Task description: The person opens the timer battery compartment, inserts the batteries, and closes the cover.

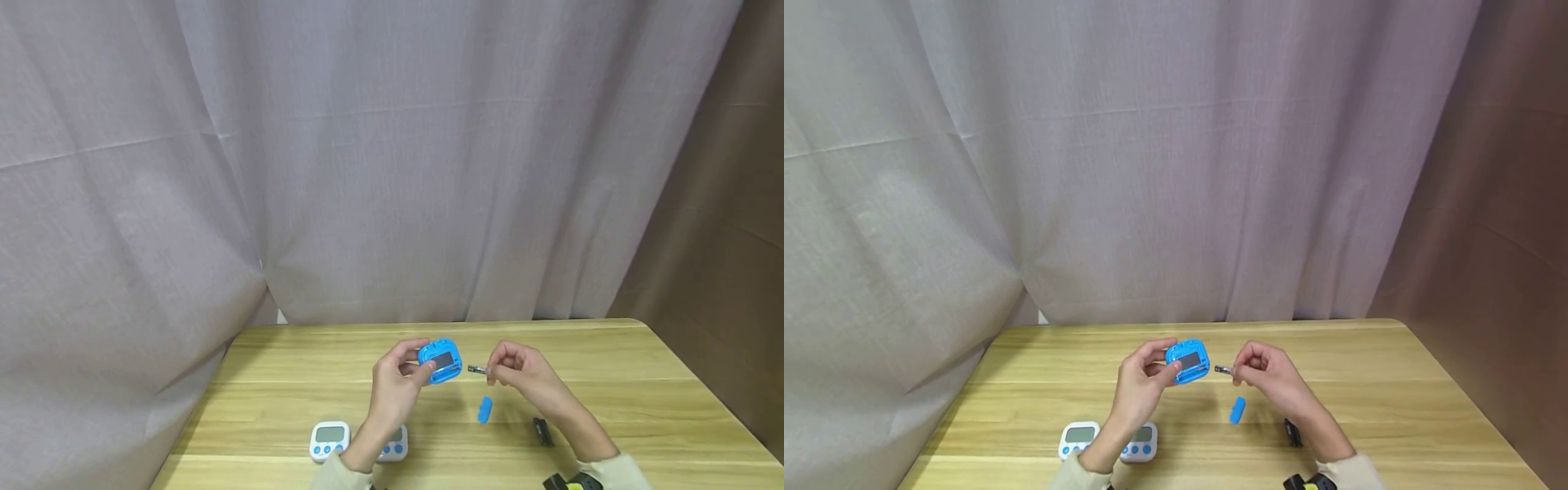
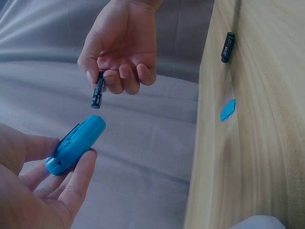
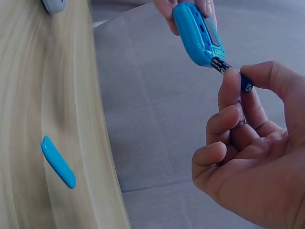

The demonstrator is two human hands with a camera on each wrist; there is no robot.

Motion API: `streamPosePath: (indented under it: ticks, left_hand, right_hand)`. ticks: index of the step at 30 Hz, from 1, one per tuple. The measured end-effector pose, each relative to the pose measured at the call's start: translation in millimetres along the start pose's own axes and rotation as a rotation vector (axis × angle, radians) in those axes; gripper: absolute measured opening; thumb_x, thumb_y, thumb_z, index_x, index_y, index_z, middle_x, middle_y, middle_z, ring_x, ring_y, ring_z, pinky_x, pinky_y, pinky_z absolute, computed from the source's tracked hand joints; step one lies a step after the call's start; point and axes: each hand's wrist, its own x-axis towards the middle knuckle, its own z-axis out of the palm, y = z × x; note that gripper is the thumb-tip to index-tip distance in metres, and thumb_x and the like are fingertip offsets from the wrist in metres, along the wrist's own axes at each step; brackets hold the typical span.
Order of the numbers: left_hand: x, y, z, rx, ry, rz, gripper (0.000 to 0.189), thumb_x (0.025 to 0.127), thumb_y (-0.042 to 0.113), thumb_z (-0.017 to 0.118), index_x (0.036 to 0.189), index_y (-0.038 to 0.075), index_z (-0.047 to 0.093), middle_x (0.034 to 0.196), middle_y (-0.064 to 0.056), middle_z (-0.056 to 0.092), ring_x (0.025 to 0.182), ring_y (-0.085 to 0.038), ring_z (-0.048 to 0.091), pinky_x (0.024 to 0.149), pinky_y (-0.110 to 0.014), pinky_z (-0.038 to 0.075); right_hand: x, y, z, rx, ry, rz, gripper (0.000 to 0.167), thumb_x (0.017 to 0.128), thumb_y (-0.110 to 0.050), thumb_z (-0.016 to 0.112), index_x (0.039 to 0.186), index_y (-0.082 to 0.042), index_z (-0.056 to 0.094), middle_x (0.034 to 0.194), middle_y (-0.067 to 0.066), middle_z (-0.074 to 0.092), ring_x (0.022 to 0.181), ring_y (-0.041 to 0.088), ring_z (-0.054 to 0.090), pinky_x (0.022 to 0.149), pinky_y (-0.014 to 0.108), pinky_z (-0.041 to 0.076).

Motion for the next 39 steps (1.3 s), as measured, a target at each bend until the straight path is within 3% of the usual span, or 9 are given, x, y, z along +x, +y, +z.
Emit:
streamPosePath:
  ticks: [6,12,24,30,39]
  left_hand:
    - [0.1,-0.7,1.0,-0.003,-0.01,0.003,0.035,0.095,0.002,0.076,0.13,0.005,0.071,0.11,-0.015,0.075,0.088,-0.019,0.075,0.072,-0.029,0.068]
    - [0.1,-0.5,1.9,-0.005,-0.012,0.003,0.034,0.094,0.001,0.076,0.127,0.01,0.073,0.109,-0.012,0.076,0.087,-0.018,0.075,0.072,-0.026,0.067]
    - [-0.5,-0.2,1.0,-0.004,-0.016,0.001,0.034,0.096,0.003,0.076,0.129,0.007,0.072,0.11,-0.012,0.076,0.089,-0.019,0.075,0.072,-0.027,0.067]
    - [-0.5,-0.2,1.6,0.001,-0.021,0.0,0.034,0.096,0.004,0.076,0.13,0.007,0.071,0.11,-0.012,0.076,0.089,-0.019,0.076,0.073,-0.028,0.068]
    - [-1.2,-1.7,3.3,-0.004,-0.027,0.005,0.033,0.095,0.005,0.078,0.127,0.008,0.072,0.108,-0.012,0.076,0.087,-0.019,0.076,0.072,-0.03,0.068]
  right_hand:
    - [0.1,-2.2,0.6,0.023,-0.013,-0.018,0.01,0.101,-0.005,0.065,0.105,0.004,0.063,0.086,0.002,0.07,0.079,0.012,0.064,0.073,0.025,0.056]
    - [-1.1,-8.7,4.2,0.021,-0.055,-0.095,0.016,0.106,-0.008,0.06,0.115,0.002,0.07,0.086,0.001,0.069,0.079,0.014,0.064,0.07,0.026,0.056]
    - [-2.4,-13.4,18.4,0.01,-0.099,-0.099,0.016,0.107,-0.011,0.062,0.116,-0.001,0.07,0.089,0.001,0.069,0.082,0.015,0.066,0.068,0.026,0.057]
    - [-3.1,-16.3,29.4,-0.031,-0.008,-0.097,0.012,0.104,-0.011,0.067,0.111,-0.003,0.072,0.092,0.002,0.071,0.082,0.016,0.068,0.072,0.026,0.06]
    - [-5.5,-23.6,43.7,-0.139,0.152,-0.099,0.007,0.094,-0.014,0.081,0.095,-0.015,0.074,0.081,0.0,0.069,0.069,0.011,0.056,0.058,0.025,0.048]
